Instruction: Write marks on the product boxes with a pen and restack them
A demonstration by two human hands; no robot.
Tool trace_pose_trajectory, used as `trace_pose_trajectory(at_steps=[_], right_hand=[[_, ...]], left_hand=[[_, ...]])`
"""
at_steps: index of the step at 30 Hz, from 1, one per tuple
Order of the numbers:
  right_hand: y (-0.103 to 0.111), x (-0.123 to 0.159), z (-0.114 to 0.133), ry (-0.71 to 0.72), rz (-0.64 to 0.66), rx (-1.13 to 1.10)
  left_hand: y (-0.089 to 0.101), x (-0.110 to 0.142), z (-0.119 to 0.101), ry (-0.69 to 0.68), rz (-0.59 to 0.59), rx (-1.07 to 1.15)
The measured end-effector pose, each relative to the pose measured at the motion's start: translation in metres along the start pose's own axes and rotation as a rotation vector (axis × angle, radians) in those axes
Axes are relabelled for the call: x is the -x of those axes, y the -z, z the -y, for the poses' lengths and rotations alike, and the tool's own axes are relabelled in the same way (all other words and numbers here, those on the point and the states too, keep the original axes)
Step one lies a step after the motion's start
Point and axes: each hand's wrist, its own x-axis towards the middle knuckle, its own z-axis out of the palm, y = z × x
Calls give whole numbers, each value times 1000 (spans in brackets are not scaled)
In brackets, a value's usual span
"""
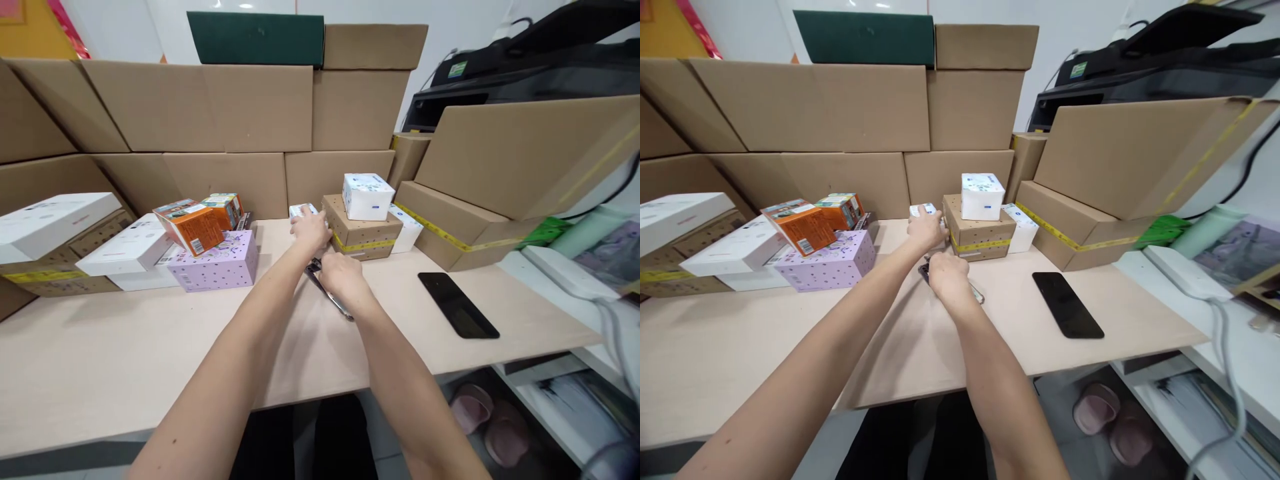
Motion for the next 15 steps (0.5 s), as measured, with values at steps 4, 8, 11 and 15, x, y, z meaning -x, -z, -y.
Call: trace_pose_trajectory(at_steps=[4,8,11,15], right_hand=[[3,-1,-1,-21,22,-15],[5,-4,-5,-61,17,-26],[4,-4,-5,-86,6,-22],[2,-1,0,-107,-30,2]], left_hand=[[16,8,24,14,-15,6],[48,55,69,-54,-13,101],[72,107,107,-307,44,246],[88,162,145,-591,41,356]])
